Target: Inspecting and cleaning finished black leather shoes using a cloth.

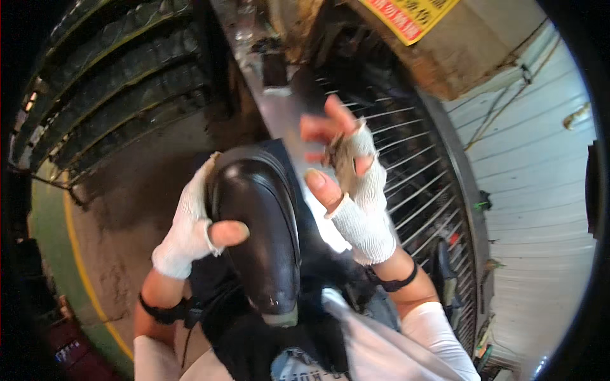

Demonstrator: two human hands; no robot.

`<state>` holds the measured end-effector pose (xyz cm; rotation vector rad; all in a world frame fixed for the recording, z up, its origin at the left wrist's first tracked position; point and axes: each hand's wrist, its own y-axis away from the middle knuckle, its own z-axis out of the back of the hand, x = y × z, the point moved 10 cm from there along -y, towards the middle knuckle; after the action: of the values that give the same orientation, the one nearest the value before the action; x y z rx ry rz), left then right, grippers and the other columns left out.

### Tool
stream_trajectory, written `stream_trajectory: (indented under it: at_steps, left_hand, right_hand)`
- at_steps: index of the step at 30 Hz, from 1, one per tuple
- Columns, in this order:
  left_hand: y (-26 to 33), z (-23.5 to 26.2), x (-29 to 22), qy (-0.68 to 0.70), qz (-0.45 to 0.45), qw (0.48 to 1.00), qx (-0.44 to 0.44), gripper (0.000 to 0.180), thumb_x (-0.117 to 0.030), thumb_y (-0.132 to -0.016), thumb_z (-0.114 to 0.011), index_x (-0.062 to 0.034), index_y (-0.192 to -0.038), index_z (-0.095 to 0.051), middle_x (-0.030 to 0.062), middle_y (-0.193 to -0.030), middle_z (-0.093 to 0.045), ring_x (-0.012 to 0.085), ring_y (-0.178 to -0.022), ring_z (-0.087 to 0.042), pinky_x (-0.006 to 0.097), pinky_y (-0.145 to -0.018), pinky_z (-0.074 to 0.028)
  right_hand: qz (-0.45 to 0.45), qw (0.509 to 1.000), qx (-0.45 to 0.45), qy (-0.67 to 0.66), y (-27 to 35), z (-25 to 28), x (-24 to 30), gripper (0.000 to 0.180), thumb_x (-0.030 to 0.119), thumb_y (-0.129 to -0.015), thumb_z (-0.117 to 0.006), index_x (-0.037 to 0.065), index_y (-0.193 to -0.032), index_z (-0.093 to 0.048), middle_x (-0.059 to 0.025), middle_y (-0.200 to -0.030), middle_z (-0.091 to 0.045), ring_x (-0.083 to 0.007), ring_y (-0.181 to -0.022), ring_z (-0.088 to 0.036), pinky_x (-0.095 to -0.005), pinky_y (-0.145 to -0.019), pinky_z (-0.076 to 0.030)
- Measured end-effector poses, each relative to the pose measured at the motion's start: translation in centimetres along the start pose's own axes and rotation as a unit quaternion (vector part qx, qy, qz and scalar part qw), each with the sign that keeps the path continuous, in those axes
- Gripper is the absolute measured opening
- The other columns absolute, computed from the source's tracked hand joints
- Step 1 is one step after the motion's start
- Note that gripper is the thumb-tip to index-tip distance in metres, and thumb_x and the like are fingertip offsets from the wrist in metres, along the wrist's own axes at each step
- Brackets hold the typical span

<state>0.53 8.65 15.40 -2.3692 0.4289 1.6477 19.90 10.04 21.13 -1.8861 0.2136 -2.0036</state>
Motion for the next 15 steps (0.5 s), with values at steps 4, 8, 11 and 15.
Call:
stream_trajectory:
  at_steps: [4, 8, 11, 15]
  left_hand:
    - [-0.3, -3.5, -1.3, -0.18, -0.001, 0.982, 0.052, 0.095, -0.037, -0.076, -0.093, -0.0011, -0.152, -0.049, 0.0177, -0.136, -0.068, 0.029, -0.13, -0.066, 0.039, -0.112, -0.049]
    - [0.8, -4.6, -4.2, -0.296, -0.047, 0.954, 0.007, 0.092, -0.041, -0.079, -0.091, 0.0002, -0.15, -0.048, 0.0213, -0.129, -0.071, 0.0353, -0.125, -0.071, 0.038, -0.107, -0.052]
    - [2.4, -2.0, -6.6, -0.313, -0.108, 0.936, -0.119, 0.073, -0.035, -0.087, -0.087, -0.0047, -0.144, -0.052, 0.0166, -0.116, -0.076, 0.0277, -0.1, -0.078, 0.038, -0.09, -0.059]
    - [1.5, 0.1, -7.2, -0.228, -0.139, 0.932, -0.244, 0.063, -0.024, -0.092, -0.083, -0.0017, -0.143, -0.053, 0.009, -0.124, -0.068, 0.0179, -0.113, -0.067, 0.033, -0.099, -0.054]
  right_hand:
    - [0.06, 0.96, 0.222, 0.159, -1.0, -4.5, 3.8, 0.061, 0.021, -0.081, -0.087, 0.008, -0.137, -0.068, -0.0127, -0.139, -0.066, -0.0274, -0.134, -0.058, -0.0424, -0.114, -0.046]
    - [-0.089, 0.983, 0.157, -0.023, -0.2, -3.7, 2.0, 0.053, 0.034, -0.077, -0.085, 0.005, -0.121, -0.075, -0.0171, -0.138, -0.069, -0.0298, -0.128, -0.065, -0.0439, -0.128, -0.026]
    - [-0.028, 0.996, 0.034, -0.072, 1.7, -1.7, 0.6, 0.096, 0.041, -0.074, -0.09, 0.004, -0.153, -0.05, -0.0169, -0.16, -0.05, -0.0288, -0.144, -0.052, -0.0419, -0.123, -0.038]
    - [-0.152, 0.988, -0.011, -0.04, 8.4, -4.6, -4.4, 0.114, 0.022, -0.07, -0.101, 0.002, -0.163, -0.038, -0.0185, -0.155, -0.053, -0.0258, -0.138, -0.056, -0.0379, -0.118, -0.044]
